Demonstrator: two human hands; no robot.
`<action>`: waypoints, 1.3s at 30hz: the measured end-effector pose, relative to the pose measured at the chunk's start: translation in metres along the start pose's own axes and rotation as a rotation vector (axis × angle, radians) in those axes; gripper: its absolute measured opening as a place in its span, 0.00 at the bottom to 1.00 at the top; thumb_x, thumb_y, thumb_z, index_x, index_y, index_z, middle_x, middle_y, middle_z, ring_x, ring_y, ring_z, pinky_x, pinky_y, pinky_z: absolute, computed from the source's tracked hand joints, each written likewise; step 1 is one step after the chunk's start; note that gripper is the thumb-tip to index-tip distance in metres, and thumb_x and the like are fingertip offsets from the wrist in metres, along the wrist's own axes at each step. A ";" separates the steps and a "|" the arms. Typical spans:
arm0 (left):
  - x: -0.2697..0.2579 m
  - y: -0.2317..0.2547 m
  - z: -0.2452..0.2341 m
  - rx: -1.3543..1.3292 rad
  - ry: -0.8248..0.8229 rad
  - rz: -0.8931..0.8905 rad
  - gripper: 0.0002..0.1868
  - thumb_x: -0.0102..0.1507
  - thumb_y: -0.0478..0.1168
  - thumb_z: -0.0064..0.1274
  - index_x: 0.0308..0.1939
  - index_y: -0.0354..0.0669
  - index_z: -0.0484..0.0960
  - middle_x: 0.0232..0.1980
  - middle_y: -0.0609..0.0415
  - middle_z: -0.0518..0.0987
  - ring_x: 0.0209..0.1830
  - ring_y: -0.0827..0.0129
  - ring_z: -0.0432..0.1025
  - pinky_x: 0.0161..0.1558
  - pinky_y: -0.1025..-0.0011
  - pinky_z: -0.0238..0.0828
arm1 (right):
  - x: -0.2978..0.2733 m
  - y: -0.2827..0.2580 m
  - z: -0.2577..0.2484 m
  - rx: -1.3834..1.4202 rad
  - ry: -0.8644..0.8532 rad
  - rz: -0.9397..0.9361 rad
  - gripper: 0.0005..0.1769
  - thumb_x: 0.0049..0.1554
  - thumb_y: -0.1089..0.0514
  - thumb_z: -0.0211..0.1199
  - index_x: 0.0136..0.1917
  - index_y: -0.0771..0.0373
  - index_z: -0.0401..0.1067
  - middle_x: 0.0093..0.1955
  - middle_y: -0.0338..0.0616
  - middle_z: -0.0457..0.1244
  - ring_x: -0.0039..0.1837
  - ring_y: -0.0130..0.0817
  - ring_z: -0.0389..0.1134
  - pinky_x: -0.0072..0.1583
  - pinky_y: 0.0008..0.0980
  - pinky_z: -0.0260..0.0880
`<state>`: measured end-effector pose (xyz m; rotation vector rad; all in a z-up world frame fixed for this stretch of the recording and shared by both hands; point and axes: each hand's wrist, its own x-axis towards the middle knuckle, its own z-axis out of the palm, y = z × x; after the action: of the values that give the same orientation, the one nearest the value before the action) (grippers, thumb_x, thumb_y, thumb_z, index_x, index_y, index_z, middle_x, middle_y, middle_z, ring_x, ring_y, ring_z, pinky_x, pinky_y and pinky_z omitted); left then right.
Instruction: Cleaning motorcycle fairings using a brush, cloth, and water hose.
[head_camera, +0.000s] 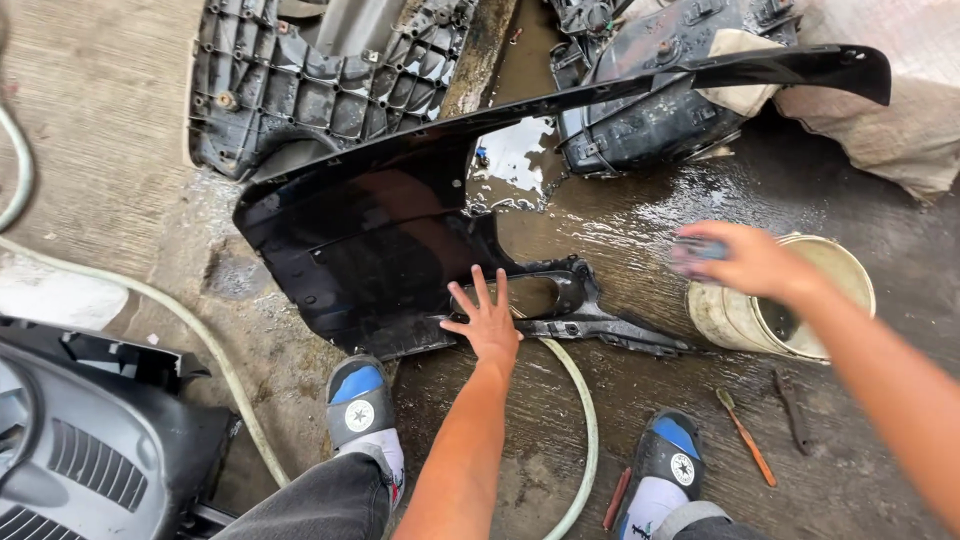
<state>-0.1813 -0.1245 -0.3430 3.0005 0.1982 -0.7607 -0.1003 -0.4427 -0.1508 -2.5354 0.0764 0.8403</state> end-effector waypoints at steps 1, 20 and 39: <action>-0.002 0.002 -0.002 -0.003 -0.005 0.008 0.67 0.55 0.56 0.70 0.83 0.62 0.34 0.82 0.41 0.19 0.77 0.22 0.23 0.60 0.16 0.50 | 0.022 -0.002 0.032 -0.002 0.000 0.010 0.34 0.56 0.57 0.64 0.76 0.49 0.64 0.66 0.41 0.70 0.51 0.36 0.77 0.52 0.36 0.79; 0.014 0.001 0.021 -0.276 -0.144 -0.145 0.64 0.56 0.45 0.70 0.82 0.72 0.36 0.82 0.64 0.13 0.79 0.24 0.19 0.63 0.13 0.38 | 0.173 -0.031 0.319 -0.012 0.787 -0.210 0.15 0.59 0.56 0.58 0.59 0.51 0.75 0.55 0.38 0.62 0.55 0.42 0.65 0.53 0.37 0.68; 0.017 0.003 0.022 -0.254 -0.132 -0.144 0.61 0.58 0.42 0.69 0.82 0.68 0.38 0.82 0.62 0.13 0.78 0.23 0.19 0.62 0.12 0.40 | 0.134 -0.094 0.307 0.135 0.688 -0.368 0.19 0.59 0.66 0.55 0.61 0.58 0.77 0.55 0.55 0.64 0.48 0.61 0.67 0.52 0.51 0.72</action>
<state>-0.1762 -0.1275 -0.3707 2.7092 0.4715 -0.8690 -0.1427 -0.2096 -0.4055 -2.4790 -0.1097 -0.1857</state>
